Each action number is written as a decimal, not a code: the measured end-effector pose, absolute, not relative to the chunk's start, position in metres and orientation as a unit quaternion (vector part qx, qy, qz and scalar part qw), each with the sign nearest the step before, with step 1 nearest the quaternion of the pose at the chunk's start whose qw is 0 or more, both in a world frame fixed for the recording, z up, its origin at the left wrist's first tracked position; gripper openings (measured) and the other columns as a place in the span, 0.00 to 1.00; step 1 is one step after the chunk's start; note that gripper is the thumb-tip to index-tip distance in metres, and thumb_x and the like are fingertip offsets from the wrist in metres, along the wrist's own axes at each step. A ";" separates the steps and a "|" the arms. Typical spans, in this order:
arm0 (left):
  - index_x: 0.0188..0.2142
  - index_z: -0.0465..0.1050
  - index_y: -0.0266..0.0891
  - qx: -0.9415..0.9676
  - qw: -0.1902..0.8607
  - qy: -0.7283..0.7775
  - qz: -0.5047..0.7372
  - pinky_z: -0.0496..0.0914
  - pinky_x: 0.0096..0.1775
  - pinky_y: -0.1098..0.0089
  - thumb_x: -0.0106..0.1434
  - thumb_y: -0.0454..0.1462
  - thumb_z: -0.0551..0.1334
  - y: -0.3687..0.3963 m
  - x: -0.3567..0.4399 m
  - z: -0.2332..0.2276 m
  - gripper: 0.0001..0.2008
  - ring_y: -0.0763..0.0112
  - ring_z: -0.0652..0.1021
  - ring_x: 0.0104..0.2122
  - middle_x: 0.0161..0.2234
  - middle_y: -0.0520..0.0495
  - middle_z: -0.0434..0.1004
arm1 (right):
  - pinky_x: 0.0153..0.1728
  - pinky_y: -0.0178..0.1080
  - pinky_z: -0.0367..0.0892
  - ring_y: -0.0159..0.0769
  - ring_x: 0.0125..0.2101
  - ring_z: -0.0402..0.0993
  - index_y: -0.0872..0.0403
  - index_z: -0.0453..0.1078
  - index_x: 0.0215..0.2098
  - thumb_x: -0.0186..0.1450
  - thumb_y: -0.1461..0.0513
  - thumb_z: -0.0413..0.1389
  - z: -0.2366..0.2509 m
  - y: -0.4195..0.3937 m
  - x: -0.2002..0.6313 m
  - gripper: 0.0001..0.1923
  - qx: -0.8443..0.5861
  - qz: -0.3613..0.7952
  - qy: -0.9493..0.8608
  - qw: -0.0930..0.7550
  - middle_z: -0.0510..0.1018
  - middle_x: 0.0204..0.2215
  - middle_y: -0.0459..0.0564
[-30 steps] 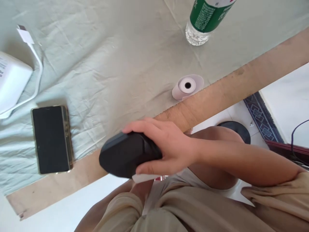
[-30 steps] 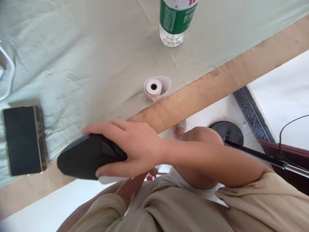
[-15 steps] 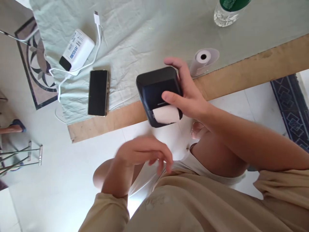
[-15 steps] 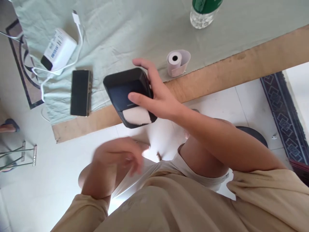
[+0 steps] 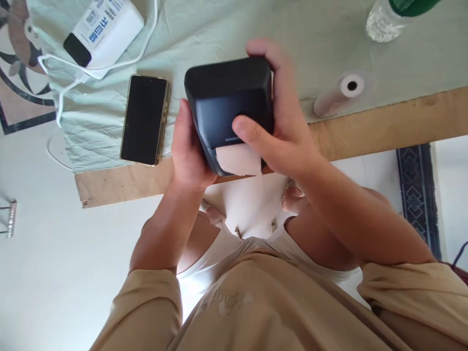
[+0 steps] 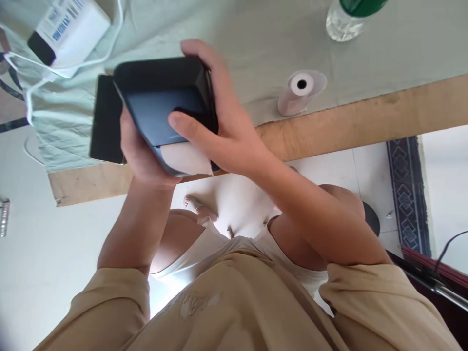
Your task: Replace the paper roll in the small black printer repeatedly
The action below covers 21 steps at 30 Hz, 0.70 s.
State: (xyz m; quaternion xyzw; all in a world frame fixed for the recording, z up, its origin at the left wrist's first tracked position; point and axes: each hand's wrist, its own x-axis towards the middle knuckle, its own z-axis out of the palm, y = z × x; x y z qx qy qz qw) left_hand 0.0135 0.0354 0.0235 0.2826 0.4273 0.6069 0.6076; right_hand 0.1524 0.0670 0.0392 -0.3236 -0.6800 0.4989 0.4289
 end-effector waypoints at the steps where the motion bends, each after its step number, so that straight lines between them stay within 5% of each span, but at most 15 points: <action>1: 0.40 0.75 0.38 0.288 0.588 0.423 0.626 0.68 0.67 0.53 0.75 0.56 0.44 0.034 0.011 0.023 0.31 0.49 0.61 0.72 0.54 0.42 0.77 | 0.63 0.43 0.69 0.41 0.61 0.69 0.48 0.48 0.61 0.66 0.49 0.54 0.038 0.069 0.152 0.31 -0.326 0.490 -0.696 0.412 0.64 0.66 0.54; 12: 0.40 0.78 0.40 0.247 0.575 0.492 0.605 0.74 0.64 0.51 0.74 0.59 0.49 0.024 -0.001 0.009 0.29 0.46 0.67 0.70 0.53 0.41 0.81 | 0.65 0.50 0.67 0.45 0.62 0.69 0.48 0.65 0.60 0.71 0.50 0.52 0.051 0.095 0.165 0.22 -0.322 0.363 -0.820 0.303 0.72 0.62 0.53; 16: 0.41 0.77 0.41 0.227 0.587 0.503 0.592 0.71 0.66 0.46 0.72 0.52 0.56 0.028 -0.002 0.013 0.19 0.43 0.65 0.71 0.53 0.40 0.81 | 0.66 0.49 0.66 0.44 0.62 0.69 0.49 0.66 0.59 0.70 0.51 0.54 0.060 0.099 0.169 0.22 -0.273 0.355 -0.852 0.271 0.74 0.60 0.51; 21: 0.46 0.77 0.37 0.211 0.634 0.477 0.572 0.67 0.69 0.45 0.74 0.48 0.48 0.030 -0.001 0.025 0.23 0.46 0.59 0.74 0.55 0.39 0.81 | 0.66 0.43 0.68 0.44 0.63 0.67 0.48 0.64 0.63 0.64 0.56 0.62 0.072 0.098 0.173 0.30 -0.291 0.338 -0.864 0.232 0.71 0.63 0.50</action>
